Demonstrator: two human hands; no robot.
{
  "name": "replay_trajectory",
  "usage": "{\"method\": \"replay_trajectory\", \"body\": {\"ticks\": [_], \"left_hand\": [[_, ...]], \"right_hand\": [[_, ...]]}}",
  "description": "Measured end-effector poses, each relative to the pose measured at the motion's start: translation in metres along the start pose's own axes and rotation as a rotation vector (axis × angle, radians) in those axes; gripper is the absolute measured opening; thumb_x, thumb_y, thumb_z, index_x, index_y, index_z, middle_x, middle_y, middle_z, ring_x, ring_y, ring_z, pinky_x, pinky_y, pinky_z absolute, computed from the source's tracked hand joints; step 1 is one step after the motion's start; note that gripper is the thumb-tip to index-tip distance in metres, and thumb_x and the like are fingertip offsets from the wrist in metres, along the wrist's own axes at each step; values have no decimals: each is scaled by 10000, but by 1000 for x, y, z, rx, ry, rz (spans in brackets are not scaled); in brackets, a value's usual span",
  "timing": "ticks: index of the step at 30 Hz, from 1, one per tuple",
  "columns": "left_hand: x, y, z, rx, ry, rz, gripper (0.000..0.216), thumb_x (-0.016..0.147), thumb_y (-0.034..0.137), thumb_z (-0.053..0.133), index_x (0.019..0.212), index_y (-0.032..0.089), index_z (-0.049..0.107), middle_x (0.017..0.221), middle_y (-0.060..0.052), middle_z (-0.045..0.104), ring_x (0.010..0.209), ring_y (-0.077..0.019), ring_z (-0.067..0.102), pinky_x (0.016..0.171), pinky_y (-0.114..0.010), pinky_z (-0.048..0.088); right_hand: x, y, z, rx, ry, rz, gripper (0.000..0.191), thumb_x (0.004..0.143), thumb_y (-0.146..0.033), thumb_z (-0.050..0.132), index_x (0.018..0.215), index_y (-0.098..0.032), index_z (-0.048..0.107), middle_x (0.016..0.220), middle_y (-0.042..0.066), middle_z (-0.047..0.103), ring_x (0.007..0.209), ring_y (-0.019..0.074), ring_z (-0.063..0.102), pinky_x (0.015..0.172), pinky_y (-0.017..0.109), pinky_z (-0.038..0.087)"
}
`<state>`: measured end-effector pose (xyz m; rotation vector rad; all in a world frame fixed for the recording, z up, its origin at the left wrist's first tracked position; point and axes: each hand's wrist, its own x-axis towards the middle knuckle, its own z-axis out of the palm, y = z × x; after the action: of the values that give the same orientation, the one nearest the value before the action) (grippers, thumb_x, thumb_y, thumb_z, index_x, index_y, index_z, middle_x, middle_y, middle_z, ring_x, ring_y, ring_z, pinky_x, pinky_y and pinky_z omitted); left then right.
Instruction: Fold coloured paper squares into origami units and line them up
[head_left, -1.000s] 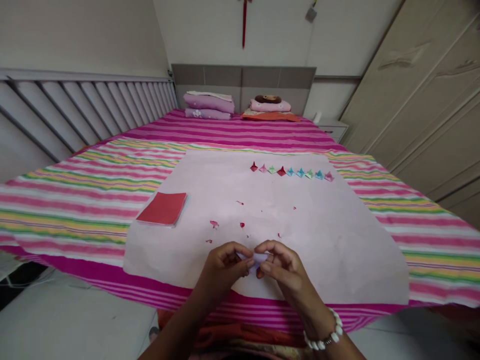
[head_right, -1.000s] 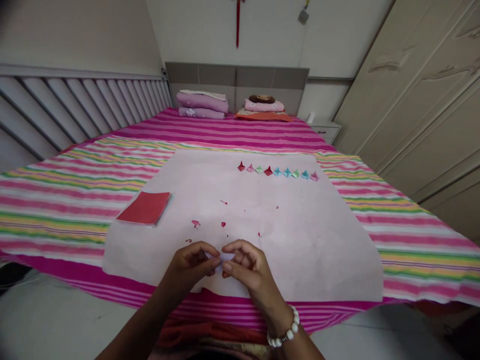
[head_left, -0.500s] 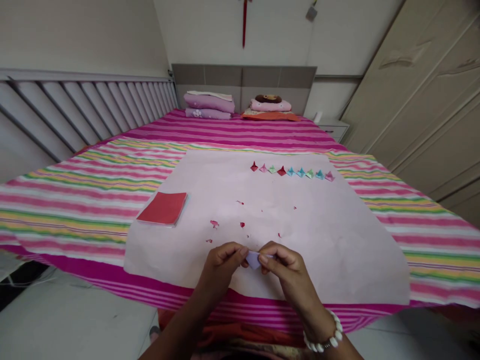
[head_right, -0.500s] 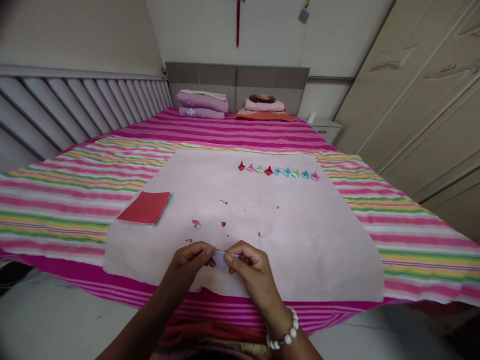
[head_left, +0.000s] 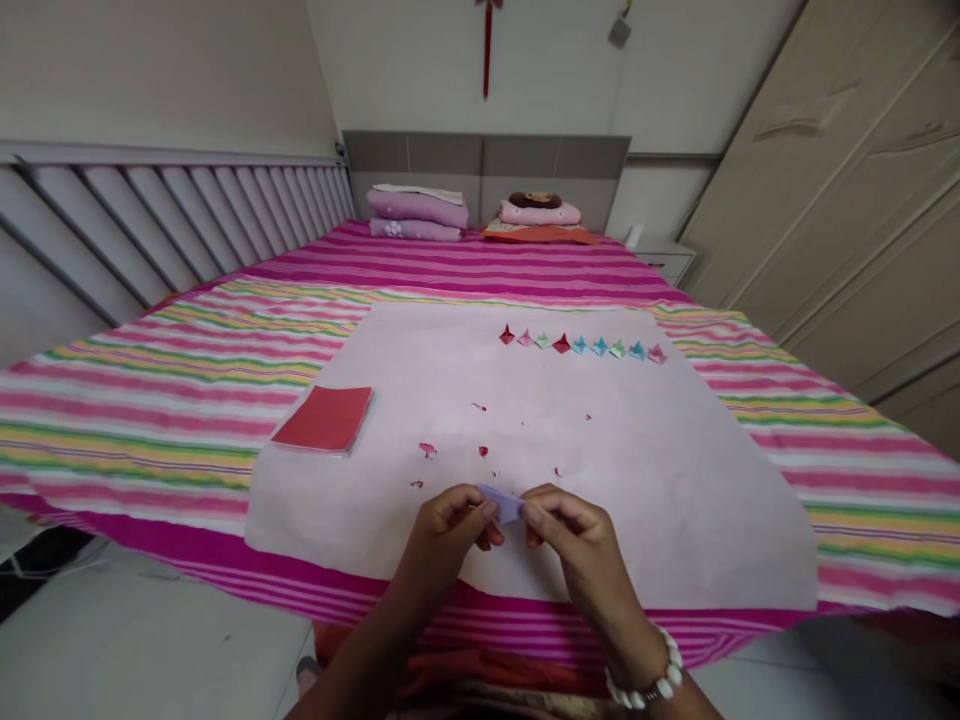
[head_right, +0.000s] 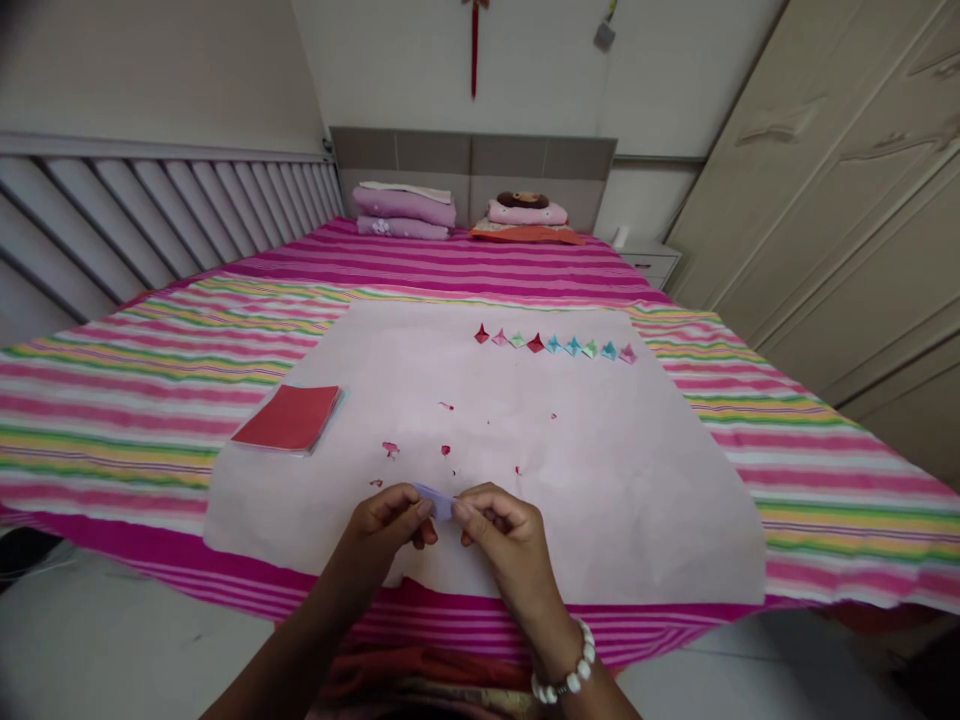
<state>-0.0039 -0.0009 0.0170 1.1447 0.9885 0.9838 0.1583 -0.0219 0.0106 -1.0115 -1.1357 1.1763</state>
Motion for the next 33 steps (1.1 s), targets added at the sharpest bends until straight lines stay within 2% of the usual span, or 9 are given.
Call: {"method": "replay_trajectory", "body": {"ticks": [4,8,12,16,19,25,28,30,33], "left_hand": [[0,2,0,25,-14,11,163,780,298,610,696,159,613,555,5,645,533,-110,558,544,-224,445],[-4,6,-2,89,-79,29,142,813,273,577,758,160,645,610,0,652,594,-118,583,601,-234,467],[-6,10,-4,136,-163,61,137,810,240,576,787,160,684,635,6,620,632,-118,576,637,-239,468],[-5,11,-5,121,-173,42,153,794,251,584,815,154,701,602,13,594,600,-115,556,621,-246,464],[-2,7,-6,108,-126,-3,163,776,266,600,832,150,700,574,18,590,581,-117,554,611,-249,464],[2,-5,-2,145,-4,2,144,756,271,605,777,152,682,637,-1,629,613,-125,567,611,-247,465],[0,-6,5,225,57,41,167,742,303,628,808,158,677,687,-11,638,638,-137,578,609,-252,468],[-2,-6,9,314,97,89,256,652,292,716,870,164,678,725,-13,643,640,-144,580,581,-250,466],[-3,-5,13,448,86,188,351,607,185,726,955,170,682,768,-21,652,646,-147,586,571,-250,475]], "right_hand": [[0,-4,-2,-30,-25,-5,178,788,-307,684,660,-184,672,621,-4,593,604,131,520,595,261,394],[2,-9,-3,41,-121,125,289,848,-414,587,721,-168,668,636,12,596,631,142,508,613,268,384],[3,-7,-1,102,-90,236,283,758,-365,704,592,-161,599,543,-32,513,546,100,425,548,236,327],[3,-2,0,136,-102,274,284,754,-365,707,592,-156,601,532,-33,523,524,92,437,526,229,327],[4,-2,-1,66,-120,239,248,776,-361,686,643,-156,640,526,-25,560,512,96,479,530,230,371],[4,-1,4,-15,-124,195,186,685,-326,727,756,-162,675,587,10,652,530,141,585,544,268,470],[4,3,8,-97,-10,136,111,687,-268,681,722,-165,664,562,-5,622,505,128,548,512,249,438],[4,5,9,-163,75,67,71,690,-234,645,708,-168,664,567,-14,594,515,121,517,505,240,411],[4,7,10,-234,93,-11,87,725,-218,604,731,-171,677,595,-12,577,550,126,502,522,242,400]]}}
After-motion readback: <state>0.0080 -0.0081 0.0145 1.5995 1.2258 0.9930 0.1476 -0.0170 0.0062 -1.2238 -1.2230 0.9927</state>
